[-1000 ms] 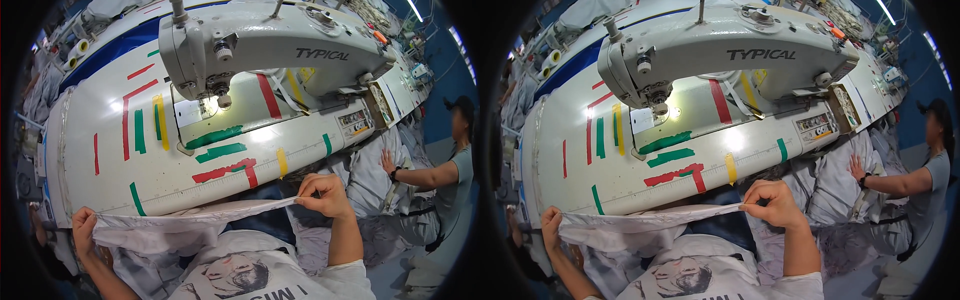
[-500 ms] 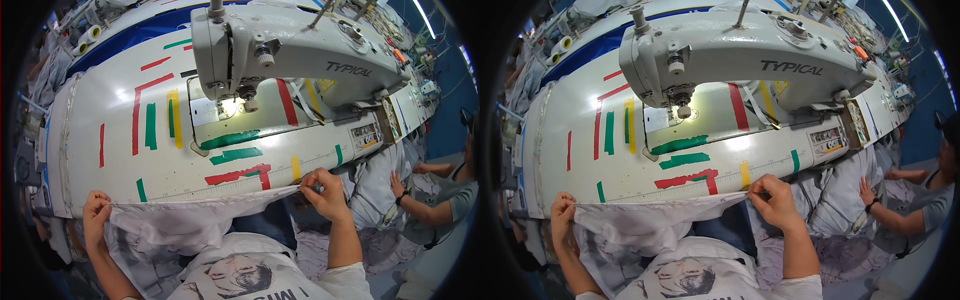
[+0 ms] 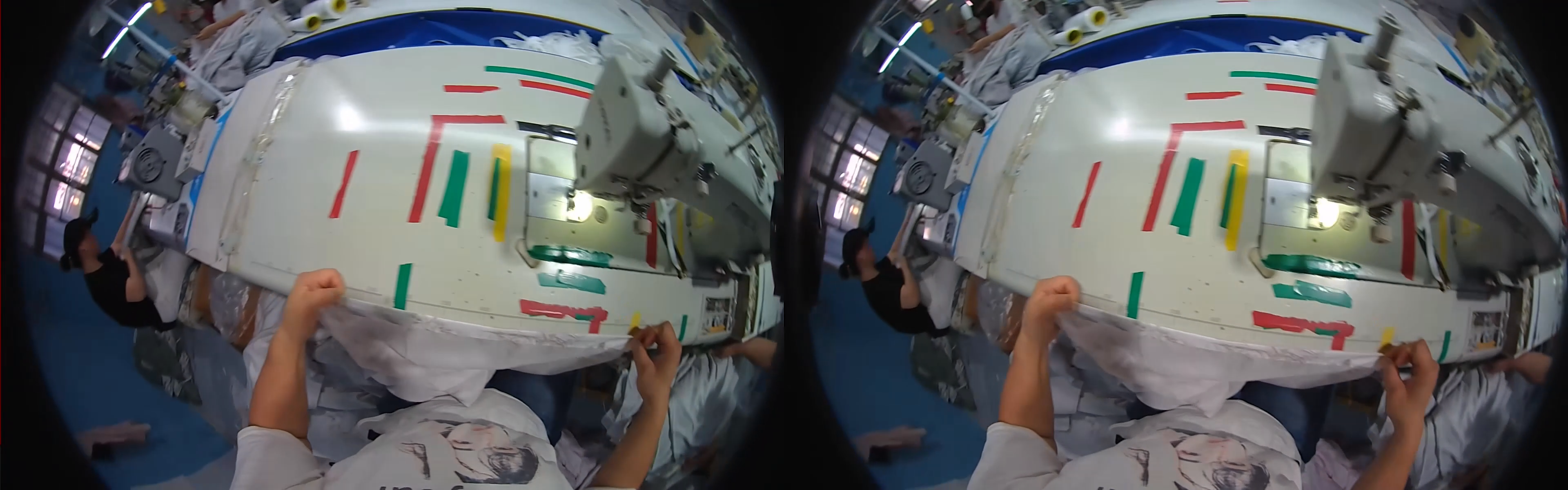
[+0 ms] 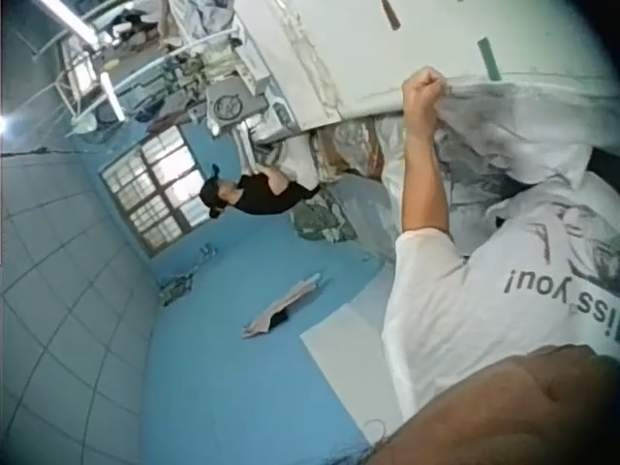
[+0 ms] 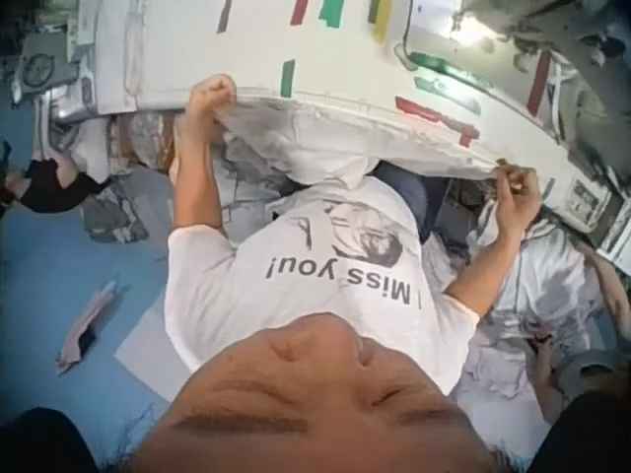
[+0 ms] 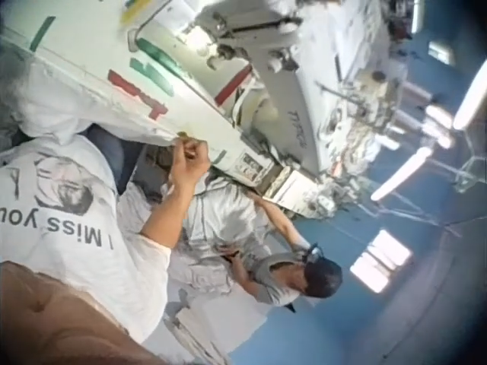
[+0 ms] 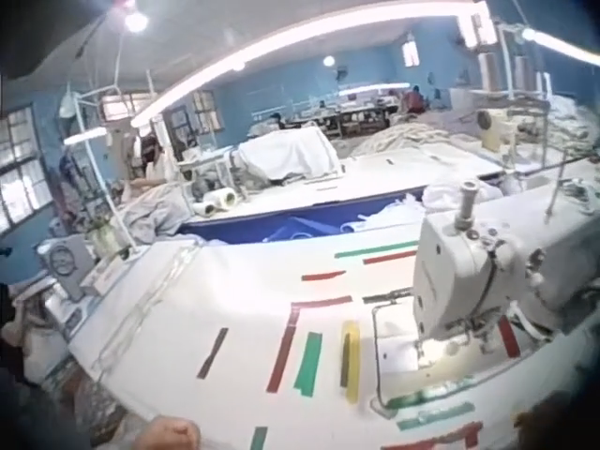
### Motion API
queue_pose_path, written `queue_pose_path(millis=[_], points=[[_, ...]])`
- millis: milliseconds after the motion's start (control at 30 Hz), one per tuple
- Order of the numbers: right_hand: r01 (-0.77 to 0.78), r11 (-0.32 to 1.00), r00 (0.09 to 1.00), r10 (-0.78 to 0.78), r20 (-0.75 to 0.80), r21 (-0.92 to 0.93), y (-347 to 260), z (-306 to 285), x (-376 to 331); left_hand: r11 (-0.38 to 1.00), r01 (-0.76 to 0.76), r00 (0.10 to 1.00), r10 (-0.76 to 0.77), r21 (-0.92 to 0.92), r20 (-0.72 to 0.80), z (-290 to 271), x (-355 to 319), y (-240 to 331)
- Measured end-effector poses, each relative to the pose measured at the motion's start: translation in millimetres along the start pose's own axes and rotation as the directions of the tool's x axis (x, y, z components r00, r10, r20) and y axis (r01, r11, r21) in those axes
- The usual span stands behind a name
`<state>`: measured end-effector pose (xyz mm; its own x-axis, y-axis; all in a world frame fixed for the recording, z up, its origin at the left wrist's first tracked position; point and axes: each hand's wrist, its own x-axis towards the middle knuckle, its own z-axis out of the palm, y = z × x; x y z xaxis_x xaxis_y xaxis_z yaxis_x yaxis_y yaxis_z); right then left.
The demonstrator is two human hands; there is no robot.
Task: Sewing the edges of large white fabric pieces using an industrial sewing machine.
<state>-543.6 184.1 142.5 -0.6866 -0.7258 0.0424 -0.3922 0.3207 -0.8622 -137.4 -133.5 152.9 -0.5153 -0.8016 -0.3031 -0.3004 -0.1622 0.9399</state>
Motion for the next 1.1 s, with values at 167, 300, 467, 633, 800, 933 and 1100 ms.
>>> queue_pose_path(millis=[167,300,467,633,800,933,1100], points=[[-0.051,0.999,0.999,0.051,0.007,0.012,6,-5,-1,0.998,-0.033,0.994,0.028,0.049,0.11,7,-4,11],[-0.028,1.0,0.999,0.028,-0.028,-0.004,10,-5,-3,0.993,0.014,0.982,-0.036,0.119,0.184,7,-4,19],[-0.02,1.0,0.999,0.019,-0.048,-0.02,11,-4,-3,0.899,-0.187,0.968,0.098,0.397,0.233,11,-1,26],[-0.012,0.999,0.998,0.009,-0.062,-0.048,14,-4,-3,0.952,-0.07,0.966,-0.01,0.297,0.259,24,-2,24],[-0.034,0.999,0.995,0.037,-0.089,0.026,17,-5,-2,0.991,-0.052,0.951,0.012,0.123,0.309,36,-1,19],[-0.023,0.999,0.996,0.026,-0.085,0.038,17,-5,-1,0.969,-0.24,0.872,0.191,0.054,0.451,36,2,16],[-0.033,0.999,0.995,0.036,-0.097,0.035,17,-4,-1,0.941,-0.324,0.813,0.224,0.099,0.538,31,5,16]])
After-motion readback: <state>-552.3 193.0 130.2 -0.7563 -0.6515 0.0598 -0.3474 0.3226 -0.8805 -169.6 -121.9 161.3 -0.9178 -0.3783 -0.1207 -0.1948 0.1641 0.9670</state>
